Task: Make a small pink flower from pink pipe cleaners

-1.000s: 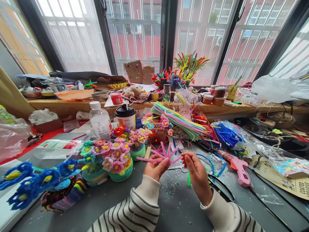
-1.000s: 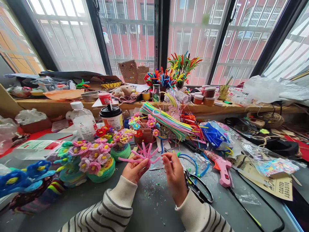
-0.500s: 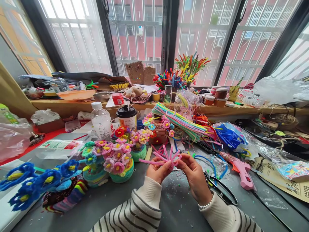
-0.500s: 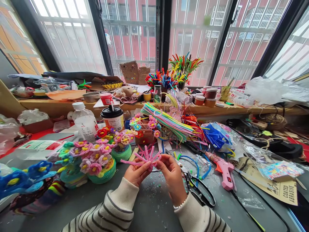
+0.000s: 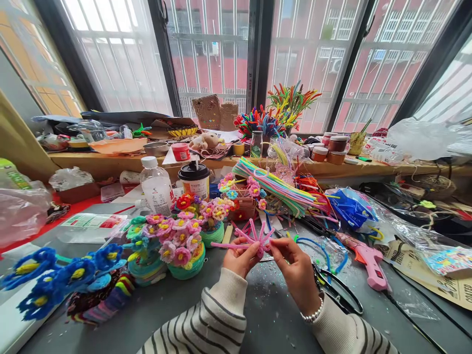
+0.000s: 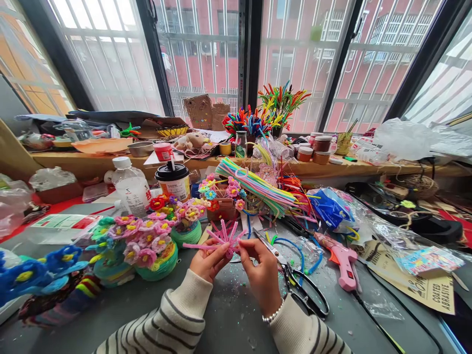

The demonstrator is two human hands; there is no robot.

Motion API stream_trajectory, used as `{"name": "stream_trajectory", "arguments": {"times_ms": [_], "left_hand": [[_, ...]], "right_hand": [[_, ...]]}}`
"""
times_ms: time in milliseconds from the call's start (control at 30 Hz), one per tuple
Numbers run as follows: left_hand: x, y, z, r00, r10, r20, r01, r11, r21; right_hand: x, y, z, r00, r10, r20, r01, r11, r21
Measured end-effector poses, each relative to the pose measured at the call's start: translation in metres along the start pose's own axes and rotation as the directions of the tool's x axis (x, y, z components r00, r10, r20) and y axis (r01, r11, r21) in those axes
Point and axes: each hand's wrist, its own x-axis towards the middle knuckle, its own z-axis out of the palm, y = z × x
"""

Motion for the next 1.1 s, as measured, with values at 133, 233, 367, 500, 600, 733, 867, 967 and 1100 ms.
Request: {"name": "stream_trajectory", "arguments": {"times_ms": [133, 233, 367, 500, 600, 733, 867, 967, 1100], "left_hand": [[-0.0005, 0.0003, 0.0021, 1.0, 0.008, -0.005, -0.007, 1.0, 0.023], [-0.0006, 0.0002, 0.0022, 1.0, -0.004, -0.006, 0.004, 0.999, 0.047], [-0.0009, -0.0001, 0.0007, 1.0, -0.022, 0.011, 0.022, 0.999, 0.05], [-0.001, 0.0004, -0.0007, 0.999, -0.032, 0.015, 0.032, 0.999, 0.03], [-0.0017, 0.0007, -0.0004, 1.0, -0.016, 0.006, 0.016, 1.0, 0.01], [-0.0039, 0.0002, 0.0012, 1.0, -0.024, 0.011, 0.024, 1.0, -0.008], [-0.0055, -0.0004, 0.0022, 0.999, -0.032, 0.01, 0.032, 0.999, -0.02], [-0.0053, -0.001, 0.0019, 0.999, -0.037, 0.001, 0.037, 0.999, -0.013], [-0.0042, -0.0015, 0.001, 0.999, -0.033, -0.001, 0.033, 0.999, 0.004]], "right_hand": [[0.001, -0.0046, -0.0015, 0.996, -0.083, 0.014, 0.084, 0.987, -0.135], [0.0006, -0.0064, -0.0035, 0.989, -0.142, 0.052, 0.149, 0.968, -0.199], [-0.001, -0.004, -0.0057, 0.987, -0.158, 0.028, 0.16, 0.958, -0.238], [-0.0017, -0.0012, -0.0063, 0.993, -0.122, -0.002, 0.118, 0.963, -0.244], [-0.0022, -0.0004, -0.0058, 0.995, -0.104, -0.012, 0.098, 0.966, -0.239], [-0.0038, 0.0009, -0.0055, 0.991, -0.133, 0.002, 0.129, 0.958, -0.257], [-0.0046, 0.001, -0.0062, 0.981, -0.191, 0.033, 0.192, 0.94, -0.28], [-0.0046, 0.0007, -0.0071, 0.977, -0.208, 0.057, 0.215, 0.934, -0.285], [-0.0041, 0.0014, -0.0077, 0.974, -0.208, 0.091, 0.226, 0.928, -0.296]]}}
